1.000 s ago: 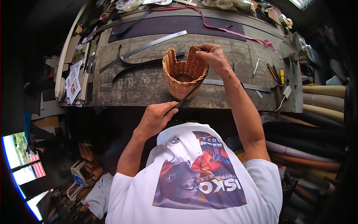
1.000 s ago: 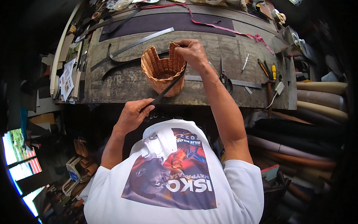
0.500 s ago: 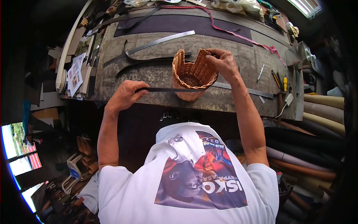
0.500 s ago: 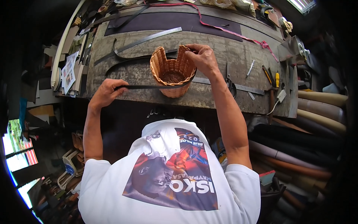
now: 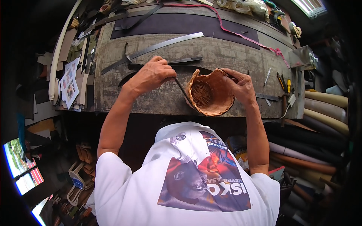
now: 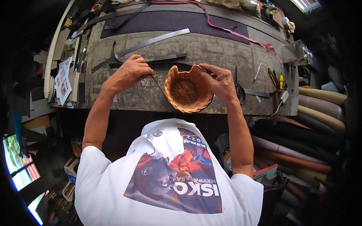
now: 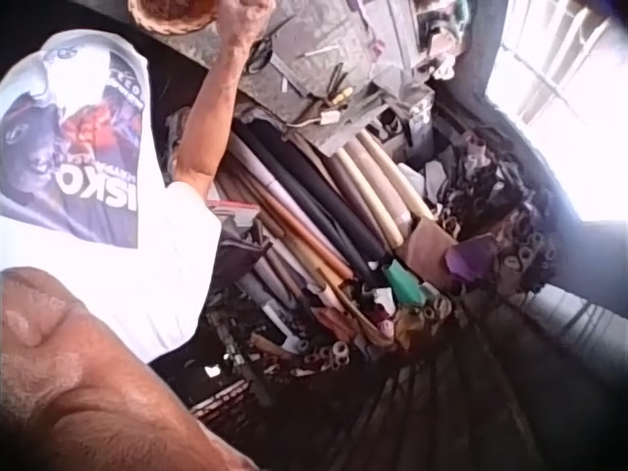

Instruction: Attaching and securing a leather rim strap to a woven basket.

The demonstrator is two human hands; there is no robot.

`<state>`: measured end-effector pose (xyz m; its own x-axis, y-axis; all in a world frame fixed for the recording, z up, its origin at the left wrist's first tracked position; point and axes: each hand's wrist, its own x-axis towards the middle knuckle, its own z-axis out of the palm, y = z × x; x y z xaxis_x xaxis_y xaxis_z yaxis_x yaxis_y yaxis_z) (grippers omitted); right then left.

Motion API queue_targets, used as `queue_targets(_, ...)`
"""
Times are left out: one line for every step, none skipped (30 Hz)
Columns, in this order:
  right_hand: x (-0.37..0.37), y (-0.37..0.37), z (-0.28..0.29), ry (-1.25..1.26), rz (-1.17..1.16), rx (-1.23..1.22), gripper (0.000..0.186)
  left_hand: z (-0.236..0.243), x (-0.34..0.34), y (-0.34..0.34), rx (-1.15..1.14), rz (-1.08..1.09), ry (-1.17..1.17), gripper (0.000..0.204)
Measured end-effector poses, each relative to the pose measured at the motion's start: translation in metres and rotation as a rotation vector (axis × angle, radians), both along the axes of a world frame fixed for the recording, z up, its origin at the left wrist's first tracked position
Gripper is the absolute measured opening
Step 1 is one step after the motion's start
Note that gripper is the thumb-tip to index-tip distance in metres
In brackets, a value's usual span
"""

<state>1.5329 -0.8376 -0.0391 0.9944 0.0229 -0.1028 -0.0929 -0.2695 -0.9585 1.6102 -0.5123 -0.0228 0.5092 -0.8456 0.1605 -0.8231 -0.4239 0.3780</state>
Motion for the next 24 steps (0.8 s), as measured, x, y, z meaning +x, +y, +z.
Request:
queue_targets(0.0, -0.001, -0.001, 0.001, -0.013, -0.007, 0.027, -0.006, 0.008, -0.007, 0.028, -0.042, -0.02, 0.015)
queue_targets(-0.001, -0.003, -0.003, 0.003, -0.006, -0.035, 0.027, -0.005, 0.014, -0.016, 0.031, -0.073, -0.041, 0.014)
queue_targets(-0.002, -0.002, -0.003, 0.005, 0.002, -0.062, 0.028, -0.003, 0.018, -0.024, 0.033, -0.104, -0.063, 0.013)
queue_targets(-0.004, 0.0, 0.002, 0.014, 0.003, -0.076, 0.029, -0.004, 0.021, -0.029, 0.025, -0.121, -0.059, 0.013)
queue_targets(-0.005, 0.001, 0.004, 0.02, -0.014, -0.083, 0.029, -0.004, 0.024, -0.034, 0.01, -0.151, -0.081, 0.013)
queue_targets(-0.006, 0.003, 0.005, 0.015, -0.007, -0.08, 0.029, -0.005, 0.025, -0.038, -0.005, -0.18, -0.104, 0.013)
queue_targets(-0.007, 0.004, 0.007, 0.008, -0.002, -0.077, 0.029, -0.005, 0.027, -0.04, -0.01, -0.197, -0.102, 0.013)
queue_targets(-0.008, 0.004, 0.008, 0.011, -0.017, -0.08, 0.029, -0.006, 0.027, -0.042, -0.035, -0.195, -0.112, 0.014)
queue_targets(-0.01, 0.005, 0.01, -0.001, -0.014, -0.108, 0.029, -0.006, 0.026, -0.043, -0.058, -0.19, -0.121, 0.015)
queue_targets(-0.011, 0.005, 0.01, -0.014, -0.005, -0.136, 0.028, -0.008, 0.025, -0.044, -0.056, -0.199, -0.129, 0.017)
queue_targets(-0.01, 0.005, 0.01, -0.013, -0.011, -0.135, 0.028, -0.008, 0.025, -0.046, -0.055, -0.204, -0.128, 0.017)
queue_targets(-0.01, 0.004, 0.009, -0.035, -0.008, -0.155, 0.029, -0.008, 0.026, -0.047, -0.079, -0.204, -0.136, 0.017)
queue_targets(-0.01, 0.004, 0.008, -0.056, -0.003, -0.175, 0.029, -0.008, 0.026, -0.048, -0.101, -0.201, -0.144, 0.018)
queue_targets(-0.01, 0.004, 0.009, -0.054, -0.002, -0.17, 0.029, -0.01, 0.027, -0.047, -0.072, -0.214, -0.188, 0.022)
queue_targets(-0.011, 0.004, 0.011, -0.048, -0.001, -0.177, 0.029, -0.01, 0.026, -0.048, -0.067, -0.212, -0.185, 0.022)
queue_targets(-0.01, 0.005, 0.012, -0.044, -0.002, -0.183, 0.029, -0.009, 0.024, -0.05, -0.126, -0.172, -0.177, 0.026)
queue_targets(-0.01, 0.004, 0.011, -0.059, 0.0, -0.166, 0.029, -0.008, 0.023, -0.051, -0.185, -0.132, -0.169, 0.029)
queue_targets(-0.01, 0.005, 0.01, -0.067, -0.01, -0.163, 0.029, -0.004, 0.023, -0.05, -0.192, -0.082, -0.193, 0.038)
queue_targets(-0.011, 0.006, 0.011, -0.071, -0.017, -0.157, 0.028, -0.006, 0.018, -0.051, -0.184, -0.079, -0.188, 0.038)
queue_targets(-0.01, 0.006, 0.011, -0.067, -0.014, -0.149, 0.028, -0.009, 0.013, -0.051, -0.3, 0.092, -0.142, 0.041)
queue_targets(-0.01, 0.006, 0.011, -0.096, -0.011, -0.153, 0.028, -0.01, 0.008, -0.051, -0.415, 0.265, -0.095, 0.044)
queue_targets(-0.009, 0.004, 0.011, -0.124, -0.014, -0.16, 0.028, -0.005, 0.002, -0.052, -0.335, 0.358, -0.091, 0.036)
queue_targets(-0.007, 0.002, 0.011, -0.12, -0.014, -0.153, 0.028, -0.006, -0.005, -0.052, -0.327, 0.359, -0.089, 0.036)
queue_targets(-0.004, 0.001, 0.009, -0.128, -0.008, -0.145, 0.028, -0.009, -0.012, -0.051, -0.301, 0.365, 0.097, 0.03)
